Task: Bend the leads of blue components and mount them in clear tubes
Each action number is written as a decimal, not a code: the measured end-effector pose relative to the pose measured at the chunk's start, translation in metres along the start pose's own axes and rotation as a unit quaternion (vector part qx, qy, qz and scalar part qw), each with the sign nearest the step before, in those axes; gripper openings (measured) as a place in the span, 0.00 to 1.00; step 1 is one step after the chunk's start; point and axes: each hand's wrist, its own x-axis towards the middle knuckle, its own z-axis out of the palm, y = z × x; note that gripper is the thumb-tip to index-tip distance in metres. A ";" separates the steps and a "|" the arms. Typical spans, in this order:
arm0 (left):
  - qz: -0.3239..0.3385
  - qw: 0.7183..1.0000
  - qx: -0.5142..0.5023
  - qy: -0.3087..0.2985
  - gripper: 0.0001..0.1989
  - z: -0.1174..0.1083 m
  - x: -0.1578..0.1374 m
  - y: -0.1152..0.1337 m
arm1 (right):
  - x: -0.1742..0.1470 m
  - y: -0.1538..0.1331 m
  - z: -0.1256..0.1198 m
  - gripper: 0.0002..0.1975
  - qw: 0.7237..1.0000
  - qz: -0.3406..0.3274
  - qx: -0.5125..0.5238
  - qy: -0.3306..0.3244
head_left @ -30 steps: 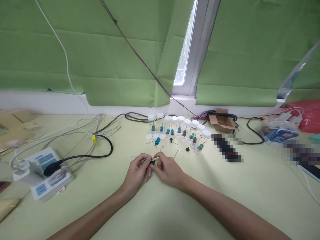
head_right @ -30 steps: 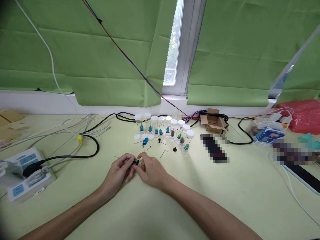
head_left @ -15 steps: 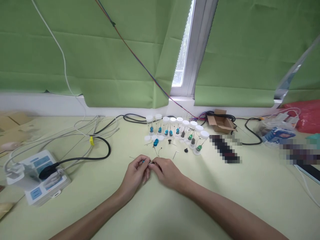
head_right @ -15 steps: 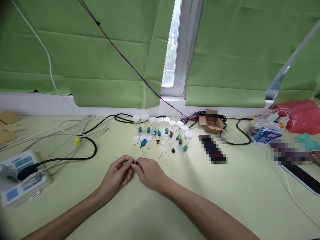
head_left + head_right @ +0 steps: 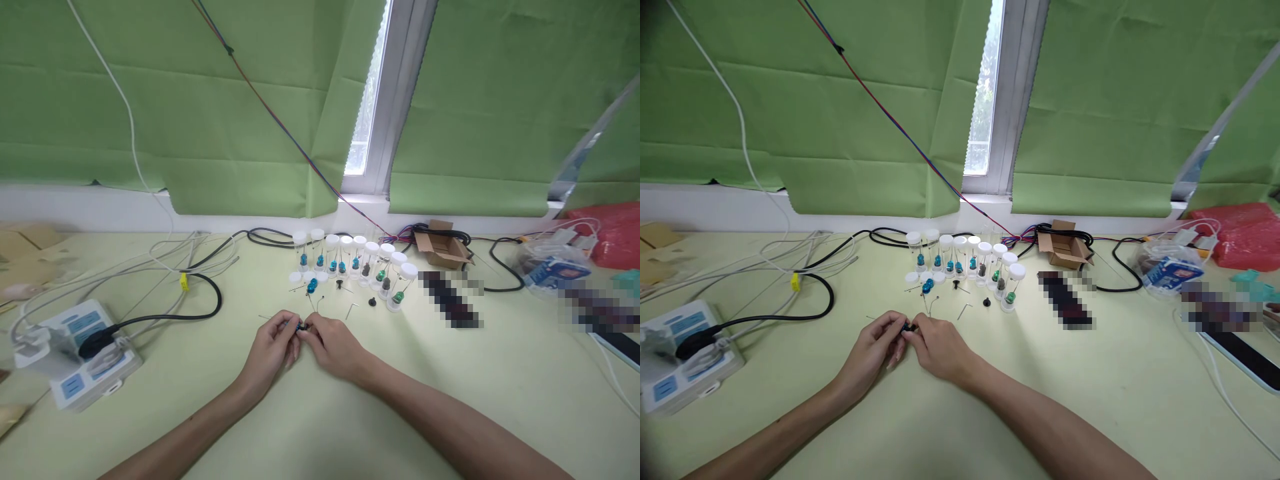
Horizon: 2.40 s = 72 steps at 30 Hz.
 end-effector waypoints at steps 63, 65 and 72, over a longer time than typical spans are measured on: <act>0.008 1.000 0.007 0.020 0.16 0.001 0.000 0.000 | -0.001 -0.002 0.001 0.11 0.999 0.022 0.023 -0.006; 0.009 1.000 0.007 0.018 0.16 0.001 0.001 0.000 | -0.001 0.000 0.001 0.10 1.000 0.020 0.021 -0.008; 0.008 1.000 0.012 0.016 0.16 0.001 0.000 0.000 | 0.000 -0.001 0.001 0.04 1.000 0.009 -0.013 -0.011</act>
